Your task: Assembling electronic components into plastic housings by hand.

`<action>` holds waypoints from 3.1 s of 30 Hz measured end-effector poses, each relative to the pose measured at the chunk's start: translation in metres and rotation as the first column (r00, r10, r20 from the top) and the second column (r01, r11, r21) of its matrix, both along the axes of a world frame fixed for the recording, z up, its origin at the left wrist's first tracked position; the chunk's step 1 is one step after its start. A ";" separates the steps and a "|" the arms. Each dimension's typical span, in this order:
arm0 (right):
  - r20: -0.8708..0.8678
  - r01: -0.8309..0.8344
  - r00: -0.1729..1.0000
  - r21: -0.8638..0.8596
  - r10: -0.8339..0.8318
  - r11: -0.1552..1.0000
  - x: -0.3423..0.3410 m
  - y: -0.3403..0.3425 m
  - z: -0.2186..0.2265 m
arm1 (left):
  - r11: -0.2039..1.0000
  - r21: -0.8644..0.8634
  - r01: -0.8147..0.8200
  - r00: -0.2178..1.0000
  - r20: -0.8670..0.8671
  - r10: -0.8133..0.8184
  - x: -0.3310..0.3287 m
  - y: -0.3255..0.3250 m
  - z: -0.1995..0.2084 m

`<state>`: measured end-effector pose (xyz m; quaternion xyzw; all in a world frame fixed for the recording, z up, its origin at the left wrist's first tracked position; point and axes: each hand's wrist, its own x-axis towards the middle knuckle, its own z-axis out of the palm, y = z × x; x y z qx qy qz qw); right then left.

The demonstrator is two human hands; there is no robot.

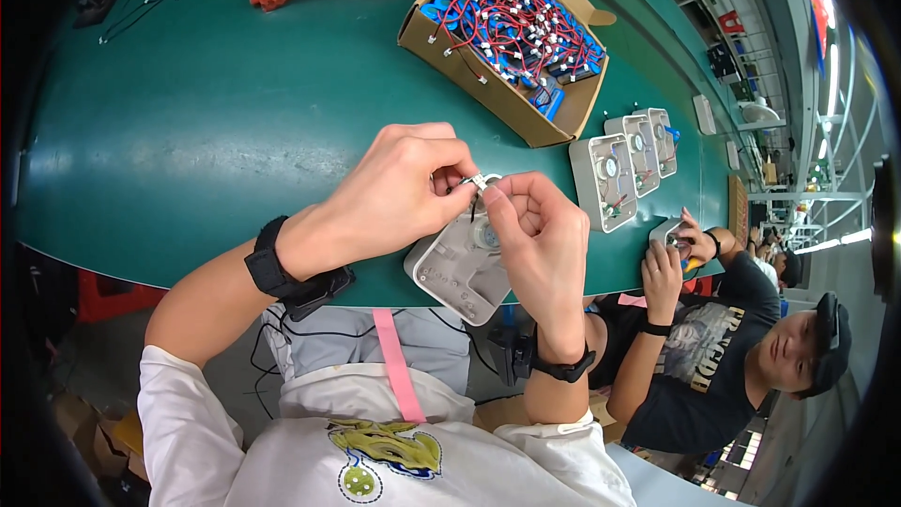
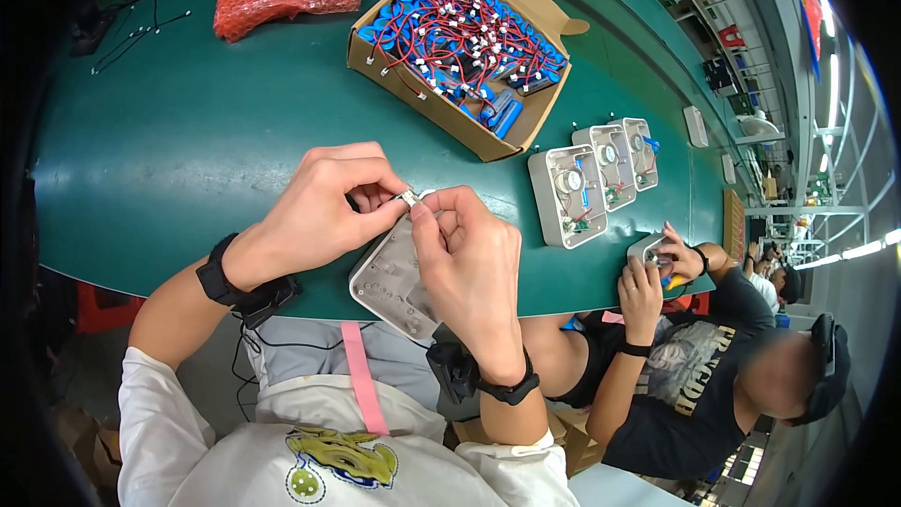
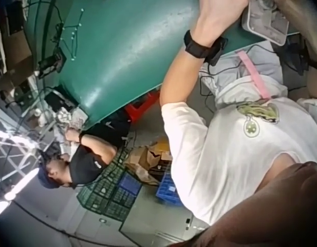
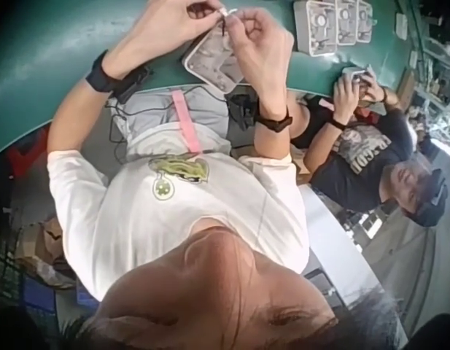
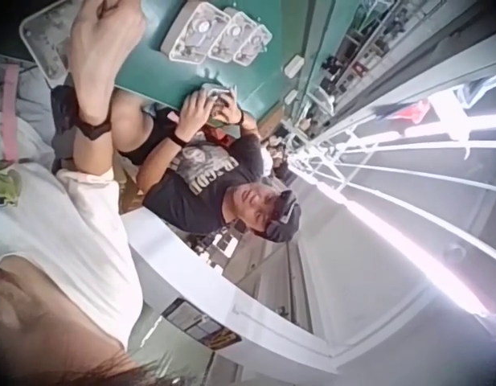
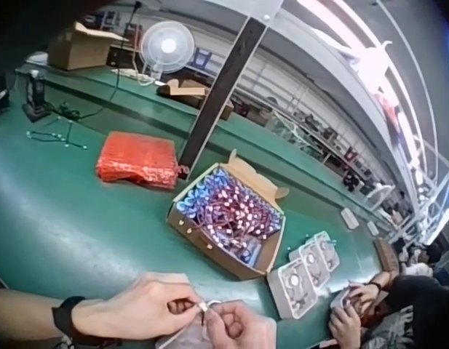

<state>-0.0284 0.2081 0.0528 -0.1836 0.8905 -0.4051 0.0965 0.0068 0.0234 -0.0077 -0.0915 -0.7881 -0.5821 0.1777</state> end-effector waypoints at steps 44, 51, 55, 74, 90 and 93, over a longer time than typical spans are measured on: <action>0.039 -0.061 0.997 -0.062 0.063 0.996 0.002 0.012 -0.006 | 0.984 -0.178 -0.017 0.979 -0.201 -0.020 0.001 -0.002 0.001; -0.062 -0.010 0.998 -0.107 0.004 0.994 -0.004 0.029 -0.002 | 0.987 -0.161 0.020 0.988 -0.145 -0.044 -0.001 -0.003 0.004; -0.123 -0.009 0.992 0.001 0.009 1.000 -0.007 0.043 0.004 | 0.989 -0.145 0.041 0.991 -0.119 -0.059 -0.001 -0.003 0.004; -0.099 -0.328 0.932 0.186 0.350 0.926 -0.026 0.040 0.018 | 0.993 -0.093 0.068 0.996 -0.057 -0.074 0.000 -0.001 0.013; -0.025 -0.411 0.906 0.182 0.422 0.893 -0.030 0.055 0.034 | 0.991 -0.123 0.056 0.995 -0.071 -0.065 -0.001 -0.003 0.009; 0.002 -0.428 0.900 0.201 0.437 0.881 -0.028 0.059 0.032 | 0.992 -0.114 0.060 0.996 -0.066 -0.068 -0.001 -0.003 0.008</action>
